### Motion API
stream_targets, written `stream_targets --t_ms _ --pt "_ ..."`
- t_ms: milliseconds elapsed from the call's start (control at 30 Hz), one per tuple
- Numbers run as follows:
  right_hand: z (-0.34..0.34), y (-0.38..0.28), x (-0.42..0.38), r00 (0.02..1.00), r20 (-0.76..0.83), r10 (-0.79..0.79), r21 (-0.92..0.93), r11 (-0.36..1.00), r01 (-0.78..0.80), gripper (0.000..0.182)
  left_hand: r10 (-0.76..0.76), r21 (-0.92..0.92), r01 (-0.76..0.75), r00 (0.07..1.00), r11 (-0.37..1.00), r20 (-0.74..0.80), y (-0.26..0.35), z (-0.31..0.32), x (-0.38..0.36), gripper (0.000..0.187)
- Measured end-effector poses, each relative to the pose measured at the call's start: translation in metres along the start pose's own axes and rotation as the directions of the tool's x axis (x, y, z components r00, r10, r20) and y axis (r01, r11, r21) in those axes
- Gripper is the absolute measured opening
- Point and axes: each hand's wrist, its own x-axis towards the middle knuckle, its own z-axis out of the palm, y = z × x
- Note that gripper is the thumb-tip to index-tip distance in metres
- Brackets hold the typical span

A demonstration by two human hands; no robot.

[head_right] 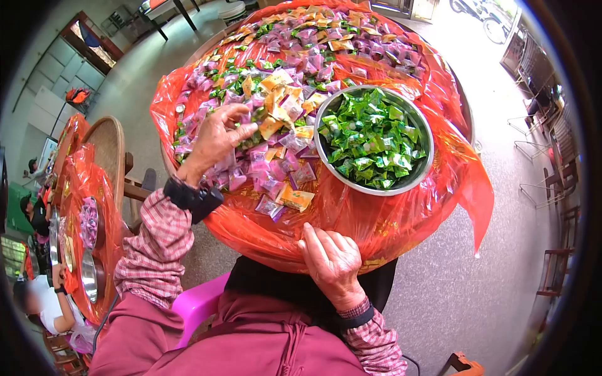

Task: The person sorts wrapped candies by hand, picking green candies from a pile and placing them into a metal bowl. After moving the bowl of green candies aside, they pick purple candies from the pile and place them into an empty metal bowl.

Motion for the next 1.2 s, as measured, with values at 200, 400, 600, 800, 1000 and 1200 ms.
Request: stream_targets --t_ms 200,400,600,800,1000,1200 --pt "-0.001 0.0 -0.001 1.0 0.007 0.005 0.01 1.0 -0.005 0.033 0.172 0.085 -0.199 0.952 0.976 0.253 0.057 0.004 -0.041 0.032" --pt "-0.002 0.0 0.001 1.0 0.005 0.008 0.017 1.0 -0.008 0.033 0.304 0.184 -0.4 0.866 0.898 0.396 0.074 -0.002 -0.077 0.032" --pt "-0.002 0.0 0.001 1.0 0.001 0.002 0.011 1.0 -0.002 0.032 0.276 0.154 -0.343 0.898 0.927 0.343 0.071 -0.04 -0.083 0.021" --pt "-0.001 0.0 0.0 1.0 0.002 0.009 0.009 1.0 -0.009 0.032 0.115 0.251 -0.198 0.944 0.947 0.31 0.05 -0.06 -0.084 0.012" --pt "-0.001 0.0 0.001 1.0 -0.002 0.005 0.01 1.0 -0.005 0.032 0.111 0.267 -0.168 0.97 0.949 0.215 0.045 -0.066 -0.085 0.012" --pt "-0.001 0.0 0.0 1.0 -0.002 0.0 0.013 1.0 0.0 0.032 0.079 0.276 -0.162 0.954 0.947 0.289 0.062 -0.063 -0.096 0.014"
